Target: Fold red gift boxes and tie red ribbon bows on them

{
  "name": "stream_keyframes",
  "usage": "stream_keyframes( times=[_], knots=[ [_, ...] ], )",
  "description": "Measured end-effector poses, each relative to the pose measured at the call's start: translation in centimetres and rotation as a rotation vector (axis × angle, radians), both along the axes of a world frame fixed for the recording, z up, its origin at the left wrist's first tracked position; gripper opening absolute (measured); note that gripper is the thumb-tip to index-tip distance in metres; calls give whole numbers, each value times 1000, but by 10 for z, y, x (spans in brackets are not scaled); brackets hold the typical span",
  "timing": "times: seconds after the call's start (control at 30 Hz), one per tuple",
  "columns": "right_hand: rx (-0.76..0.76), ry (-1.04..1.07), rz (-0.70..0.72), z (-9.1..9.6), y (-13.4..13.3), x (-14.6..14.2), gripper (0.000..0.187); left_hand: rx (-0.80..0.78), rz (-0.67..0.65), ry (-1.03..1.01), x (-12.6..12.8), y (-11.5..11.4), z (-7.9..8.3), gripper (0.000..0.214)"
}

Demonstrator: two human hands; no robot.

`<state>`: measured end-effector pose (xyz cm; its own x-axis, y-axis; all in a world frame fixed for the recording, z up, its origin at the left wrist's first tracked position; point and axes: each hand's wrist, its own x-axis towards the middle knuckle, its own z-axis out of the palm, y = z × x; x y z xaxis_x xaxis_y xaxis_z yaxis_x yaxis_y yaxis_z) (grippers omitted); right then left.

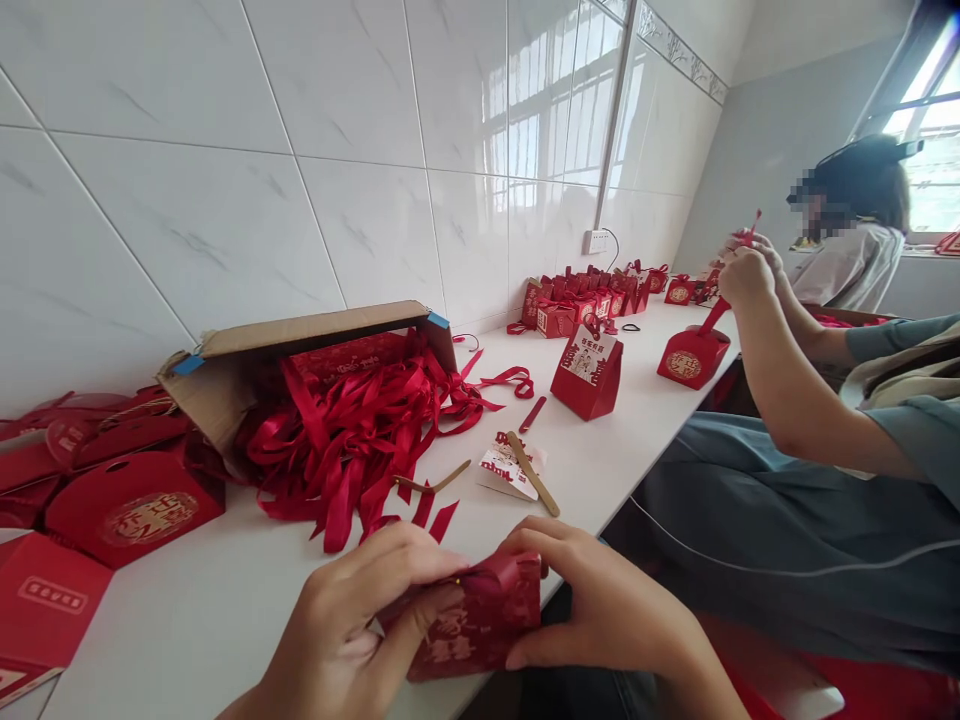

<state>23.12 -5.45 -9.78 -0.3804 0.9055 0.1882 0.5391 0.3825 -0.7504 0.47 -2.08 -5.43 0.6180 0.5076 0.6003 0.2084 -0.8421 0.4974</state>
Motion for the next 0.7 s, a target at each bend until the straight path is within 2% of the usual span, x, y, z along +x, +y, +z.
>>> stream_keyframes(
  times=[0.2, 0.3, 0.37, 0.4, 0.47, 0.57, 0.63, 0.7],
  knots=[
    [-25, 75, 22, 2, 0, -1, 35, 86, 4, 17, -3, 2, 0, 30],
    [17, 161, 28, 2, -1, 13, 33, 212, 167, 23, -4, 1, -3, 28],
    [8, 280, -14, 2, -2, 29, 32, 318, 297, 20, -3, -2, -5, 37],
    [-6, 359, -68, 1, -3, 38, 30, 345, 330, 19, -2, -3, -6, 40],
    [-34, 531, -264, -3, -4, 57, 27, 334, 312, 16, 2, -7, -10, 38],
    [-28, 677, -683, -15, 1, 81, 36, 253, 217, 12, 11, -11, -24, 31],
    [35, 618, -938, -28, 12, 93, 41, 228, 145, 43, 18, -12, -41, 29],
    [145, 434, -1098, -42, 32, 104, 45, 257, 66, 106, 23, -10, -63, 28]
  ],
)
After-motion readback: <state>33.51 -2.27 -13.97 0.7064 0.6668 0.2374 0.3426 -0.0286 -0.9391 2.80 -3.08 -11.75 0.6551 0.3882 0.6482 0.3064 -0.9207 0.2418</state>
